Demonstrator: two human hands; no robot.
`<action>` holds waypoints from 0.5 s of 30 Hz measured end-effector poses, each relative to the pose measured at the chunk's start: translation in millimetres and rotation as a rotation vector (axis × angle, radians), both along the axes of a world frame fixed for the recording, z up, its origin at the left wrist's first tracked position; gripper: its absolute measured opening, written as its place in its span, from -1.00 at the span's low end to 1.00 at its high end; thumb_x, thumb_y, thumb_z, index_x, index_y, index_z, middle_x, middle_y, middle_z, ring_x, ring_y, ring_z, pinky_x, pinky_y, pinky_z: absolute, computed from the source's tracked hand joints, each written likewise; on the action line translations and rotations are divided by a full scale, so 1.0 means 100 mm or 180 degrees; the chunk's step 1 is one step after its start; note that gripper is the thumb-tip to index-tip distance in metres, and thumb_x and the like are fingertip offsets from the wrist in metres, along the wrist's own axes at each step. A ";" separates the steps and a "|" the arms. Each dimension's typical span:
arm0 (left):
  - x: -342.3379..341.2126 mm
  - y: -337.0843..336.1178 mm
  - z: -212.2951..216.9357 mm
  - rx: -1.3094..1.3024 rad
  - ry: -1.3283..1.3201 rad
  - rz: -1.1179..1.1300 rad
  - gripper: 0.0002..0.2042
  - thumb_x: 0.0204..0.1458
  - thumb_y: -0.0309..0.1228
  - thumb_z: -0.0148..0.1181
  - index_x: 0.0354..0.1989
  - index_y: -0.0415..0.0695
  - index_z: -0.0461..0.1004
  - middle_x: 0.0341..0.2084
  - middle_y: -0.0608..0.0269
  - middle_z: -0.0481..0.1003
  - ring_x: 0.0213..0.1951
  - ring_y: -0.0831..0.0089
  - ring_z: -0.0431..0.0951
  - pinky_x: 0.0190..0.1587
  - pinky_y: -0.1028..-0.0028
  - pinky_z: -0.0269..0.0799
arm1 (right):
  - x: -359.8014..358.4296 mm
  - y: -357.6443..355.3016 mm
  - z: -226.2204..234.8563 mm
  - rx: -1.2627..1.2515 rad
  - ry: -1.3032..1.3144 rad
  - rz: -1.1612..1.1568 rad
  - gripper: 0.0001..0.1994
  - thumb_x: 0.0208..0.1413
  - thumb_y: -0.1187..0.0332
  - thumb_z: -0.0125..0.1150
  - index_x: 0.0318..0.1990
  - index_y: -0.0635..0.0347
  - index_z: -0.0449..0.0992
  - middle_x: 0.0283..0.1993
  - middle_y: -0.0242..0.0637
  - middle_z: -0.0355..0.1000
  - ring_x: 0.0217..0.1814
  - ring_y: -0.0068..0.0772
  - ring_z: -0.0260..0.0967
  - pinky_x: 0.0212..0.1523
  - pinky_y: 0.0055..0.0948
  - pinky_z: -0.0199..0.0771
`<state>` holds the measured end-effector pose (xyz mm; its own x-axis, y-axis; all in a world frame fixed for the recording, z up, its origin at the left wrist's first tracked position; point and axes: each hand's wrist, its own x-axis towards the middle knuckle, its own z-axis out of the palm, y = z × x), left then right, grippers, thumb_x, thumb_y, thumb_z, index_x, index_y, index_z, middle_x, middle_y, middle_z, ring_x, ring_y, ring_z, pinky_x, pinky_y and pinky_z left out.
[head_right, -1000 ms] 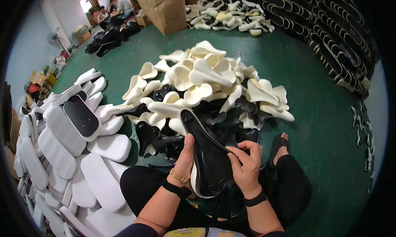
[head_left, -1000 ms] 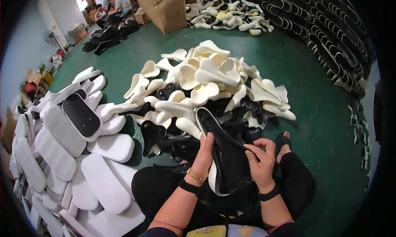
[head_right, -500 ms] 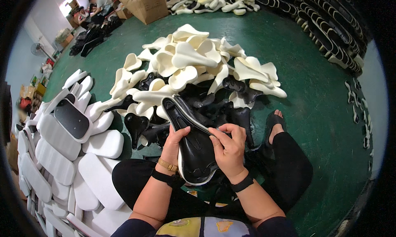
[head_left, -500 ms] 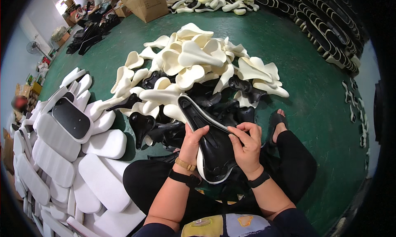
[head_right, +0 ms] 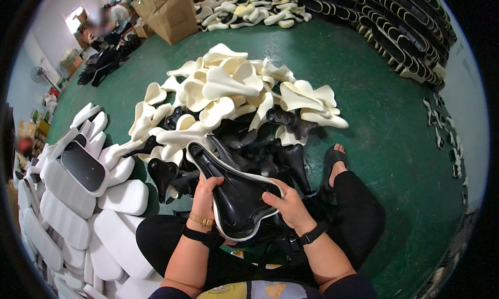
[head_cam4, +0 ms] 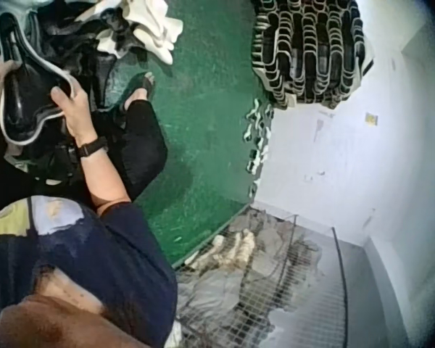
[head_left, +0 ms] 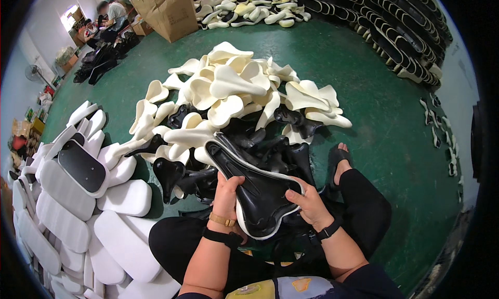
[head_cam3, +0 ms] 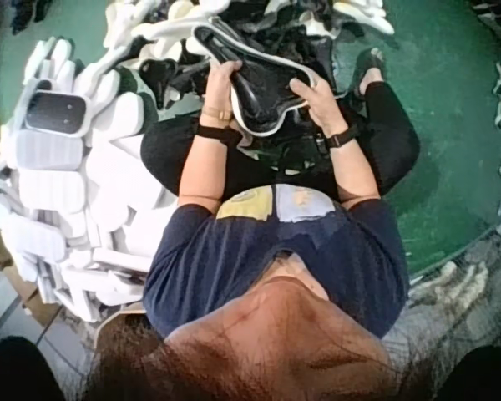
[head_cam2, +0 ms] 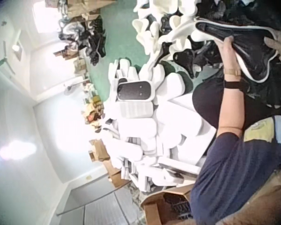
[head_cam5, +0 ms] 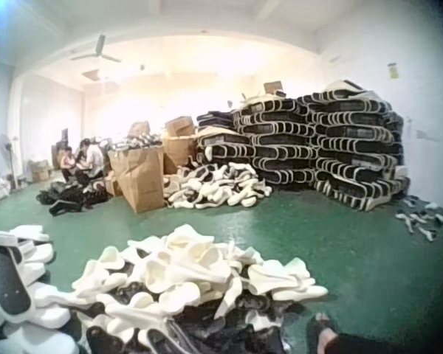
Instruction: The recorder sits on the floor and sorts bicycle seat foam pads and plastic base components into separate piles.
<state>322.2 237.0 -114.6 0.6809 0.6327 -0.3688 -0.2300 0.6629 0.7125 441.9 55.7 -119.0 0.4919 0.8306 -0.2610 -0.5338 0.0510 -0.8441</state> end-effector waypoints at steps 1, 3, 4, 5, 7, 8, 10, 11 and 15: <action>0.02 -0.04 0.00 0.0057 0.0057 0.0007 -0.59 -0.04 -0.62 -0.02 0.05 -0.15 0.28 -0.21 0.17 0.42 -0.18 0.30 0.49 -0.06 0.38 0.48 | 0.01 -0.02 0.01 -0.0056 -0.0208 -0.0047 -0.52 0.13 0.35 0.29 0.16 0.37 0.35 0.01 -0.29 0.43 0.04 -0.52 0.34 0.13 -0.49 0.29; 0.02 -0.07 -0.08 0.0151 0.0184 0.0023 -0.61 -0.03 -0.60 0.01 0.04 -0.14 0.30 -0.17 0.18 0.43 -0.14 0.29 0.48 -0.04 0.37 0.45 | 0.02 -0.06 0.00 -0.0115 -0.0181 -0.0033 -0.54 0.13 0.35 0.28 0.15 0.37 0.37 0.01 -0.29 0.43 0.03 -0.52 0.34 0.11 -0.50 0.30; 0.02 -0.09 -0.20 0.0270 0.0231 -0.0009 -0.55 0.02 -0.54 0.07 0.13 -0.09 0.24 -0.15 0.18 0.43 -0.14 0.34 0.49 -0.07 0.36 0.45 | 0.04 -0.10 0.00 -0.0217 -0.0163 -0.0034 -0.56 0.13 0.36 0.26 0.13 0.38 0.38 0.01 -0.29 0.43 0.02 -0.52 0.34 0.10 -0.51 0.30; 0.03 -0.10 -0.12 0.0216 0.0400 0.0016 -0.47 0.04 -0.51 0.12 0.21 -0.09 0.12 -0.12 0.20 0.41 -0.10 0.36 0.46 -0.03 0.33 0.41 | 0.11 -0.20 -0.01 -0.0344 -0.0388 0.0009 -0.55 0.14 0.34 0.26 0.13 0.37 0.38 0.01 -0.30 0.42 0.01 -0.52 0.34 0.10 -0.51 0.30; -0.09 -0.01 -0.13 0.0026 0.0429 0.0327 -0.27 0.09 -0.43 0.20 0.35 -0.07 -0.13 -0.01 0.23 0.35 0.01 0.42 0.40 0.04 0.29 0.31 | 0.52 -0.50 0.18 -0.1943 -0.2289 0.0454 -0.59 0.18 0.25 0.11 0.03 0.46 0.42 -0.12 -0.20 0.47 -0.06 -0.41 0.36 0.04 -0.44 0.34; -0.21 0.11 -0.12 -0.0055 0.0413 0.0609 -0.30 0.08 -0.43 0.19 0.34 -0.06 -0.08 0.05 0.24 0.29 0.03 0.42 0.37 0.06 0.29 0.29 | 0.78 -0.63 0.38 -0.2025 -0.2402 0.0077 -0.65 0.18 0.23 0.09 -0.09 0.42 0.47 -0.17 -0.19 0.49 -0.11 -0.38 0.39 -0.02 -0.38 0.35; -0.18 0.20 -0.09 0.0291 0.0232 0.0855 -0.41 0.11 -0.37 0.12 0.30 -0.06 0.03 0.00 0.18 0.34 0.07 0.35 0.35 0.10 0.17 0.28 | 1.58 -1.51 0.71 -0.1704 -0.2444 -0.1317 -0.68 0.21 0.22 0.06 -0.05 0.30 0.47 -0.09 -0.18 0.49 -0.06 -0.25 0.45 0.02 -0.28 0.39; -0.14 0.18 0.00 0.0321 0.0108 0.0991 -0.44 0.12 -0.37 0.11 0.27 -0.12 0.05 0.04 0.15 0.30 0.09 0.34 0.33 0.13 0.16 0.26 | 1.94 -1.86 0.95 -0.0167 -0.1153 -0.2562 -0.65 0.26 0.20 0.02 0.06 0.27 0.38 0.02 -0.15 0.45 0.02 -0.20 0.45 0.12 -0.21 0.42; -0.11 0.22 0.03 0.0387 -0.0050 0.1401 -0.49 0.14 -0.43 0.07 0.25 -0.13 0.08 0.04 0.15 0.26 0.08 0.34 0.34 0.13 0.17 0.30 | 2.99 -2.74 1.03 0.1267 0.0027 -0.3991 -0.64 0.30 0.25 -0.02 0.11 0.32 0.33 0.05 -0.07 0.45 0.10 -0.19 0.40 0.17 -0.20 0.44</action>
